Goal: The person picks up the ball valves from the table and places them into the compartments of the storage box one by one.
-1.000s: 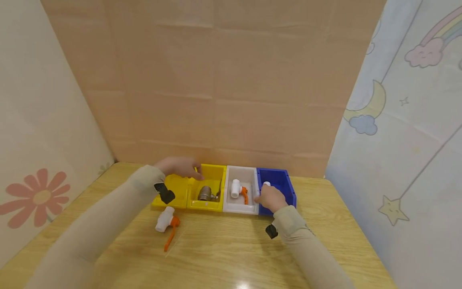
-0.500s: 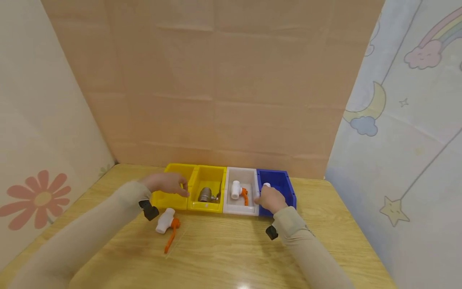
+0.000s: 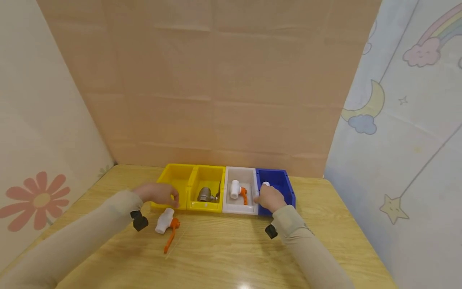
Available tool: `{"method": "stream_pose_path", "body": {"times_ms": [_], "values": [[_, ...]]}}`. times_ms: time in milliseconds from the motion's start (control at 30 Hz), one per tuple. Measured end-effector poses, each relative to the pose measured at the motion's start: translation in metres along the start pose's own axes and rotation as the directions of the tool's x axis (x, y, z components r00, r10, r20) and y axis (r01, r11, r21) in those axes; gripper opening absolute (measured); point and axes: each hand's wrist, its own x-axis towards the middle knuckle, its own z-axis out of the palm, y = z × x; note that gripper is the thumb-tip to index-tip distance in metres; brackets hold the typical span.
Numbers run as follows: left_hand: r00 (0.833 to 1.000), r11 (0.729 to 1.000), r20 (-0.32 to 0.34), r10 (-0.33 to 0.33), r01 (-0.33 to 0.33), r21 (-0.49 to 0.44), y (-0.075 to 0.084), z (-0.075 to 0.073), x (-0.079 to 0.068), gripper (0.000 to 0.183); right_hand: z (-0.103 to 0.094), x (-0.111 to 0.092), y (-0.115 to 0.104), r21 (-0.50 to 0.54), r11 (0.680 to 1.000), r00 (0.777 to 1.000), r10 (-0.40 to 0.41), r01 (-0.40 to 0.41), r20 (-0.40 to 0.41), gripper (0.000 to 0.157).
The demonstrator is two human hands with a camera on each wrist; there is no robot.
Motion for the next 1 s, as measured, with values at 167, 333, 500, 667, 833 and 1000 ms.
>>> {"method": "stream_pose_path", "body": {"times_ms": [167,333,500,667,833,1000], "values": [[1.0,1.0,0.016,-0.018,0.018,0.01,-0.004,0.005,-0.005,0.018,0.0,0.001,-0.001,-0.008,1.0,1.0,0.003,-0.003,-0.004,0.074],[0.999,0.999,0.018,-0.03,0.03,-0.018,-0.008,0.01,-0.008,0.017,0.001,0.001,-0.001,-0.009,1.0,1.0,0.006,-0.006,-0.008,0.074],[0.999,0.996,0.018,-0.035,0.036,-0.076,-0.011,0.017,-0.009,0.013,0.001,0.0,-0.001,0.0,1.0,1.0,0.012,-0.012,-0.005,0.074],[1.0,0.996,0.011,-0.007,0.008,-0.093,-0.012,0.023,-0.01,0.009,0.002,-0.001,-0.001,-0.004,1.0,1.0,0.008,-0.008,-0.013,0.073],[0.999,0.99,0.021,-0.028,0.031,-0.139,-0.012,0.028,-0.011,0.01,0.002,-0.002,-0.001,-0.01,1.0,1.0,0.006,-0.006,-0.022,0.072],[0.998,0.974,0.014,-0.065,0.067,-0.217,-0.012,0.036,-0.01,0.021,0.002,-0.002,-0.001,-0.008,1.0,1.0,0.001,-0.001,-0.029,0.071]]}}
